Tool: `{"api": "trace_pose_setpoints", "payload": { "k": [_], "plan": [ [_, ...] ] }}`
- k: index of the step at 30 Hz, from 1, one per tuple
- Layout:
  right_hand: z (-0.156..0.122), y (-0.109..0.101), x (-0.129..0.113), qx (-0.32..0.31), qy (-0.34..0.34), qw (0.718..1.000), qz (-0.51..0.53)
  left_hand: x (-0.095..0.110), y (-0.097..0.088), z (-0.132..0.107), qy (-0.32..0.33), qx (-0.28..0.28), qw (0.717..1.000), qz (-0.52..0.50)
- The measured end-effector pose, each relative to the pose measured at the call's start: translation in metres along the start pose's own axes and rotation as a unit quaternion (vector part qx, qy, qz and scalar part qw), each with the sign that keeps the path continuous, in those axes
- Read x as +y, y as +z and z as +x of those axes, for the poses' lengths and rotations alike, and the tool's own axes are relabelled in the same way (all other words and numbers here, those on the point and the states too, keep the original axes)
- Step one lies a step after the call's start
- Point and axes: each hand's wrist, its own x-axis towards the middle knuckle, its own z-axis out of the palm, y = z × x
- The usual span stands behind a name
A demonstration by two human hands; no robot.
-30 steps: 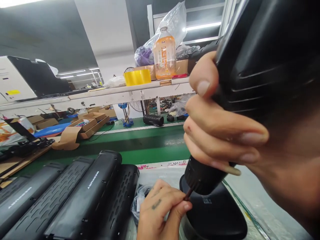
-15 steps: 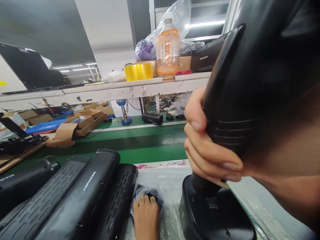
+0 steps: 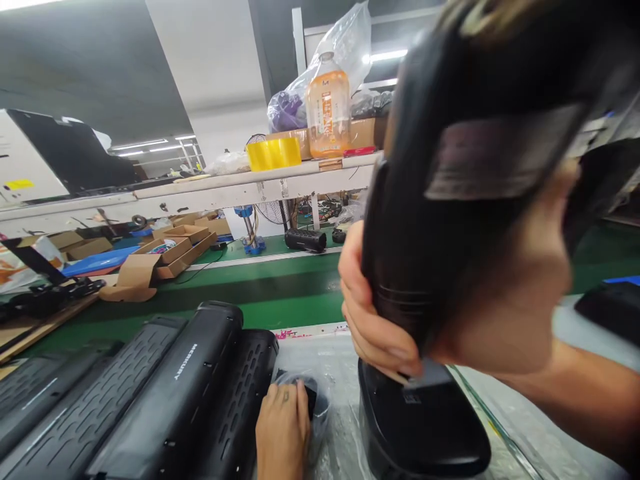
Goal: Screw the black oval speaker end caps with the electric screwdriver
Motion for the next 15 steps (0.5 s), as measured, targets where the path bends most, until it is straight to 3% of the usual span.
{"api": "trace_pose_setpoints", "payload": {
  "k": [4, 8, 10, 12, 15],
  "plan": [
    [0.001, 0.001, -0.003, 0.043, -0.027, 0.999, 0.002, 0.040, -0.042, 0.026, 0.006, 0.001, 0.985, -0.170],
    [0.000, 0.011, -0.029, 0.062, -0.008, 0.998, 0.005, 0.086, -0.078, 0.056, 0.100, 0.017, 0.930, -0.354],
    [-0.002, 0.016, -0.041, 0.079, -0.007, 0.997, 0.014, 0.100, -0.082, 0.065, 0.171, 0.047, 0.916, -0.361],
    [-0.005, 0.017, -0.048, 0.084, 0.003, 0.996, 0.022, 0.108, -0.080, 0.067, 0.202, 0.053, 0.909, -0.361],
    [-0.013, 0.009, -0.052, 0.049, 0.010, 0.998, 0.031, 0.117, -0.075, 0.059, 0.147, 0.051, 0.917, -0.366]
  ]
}}
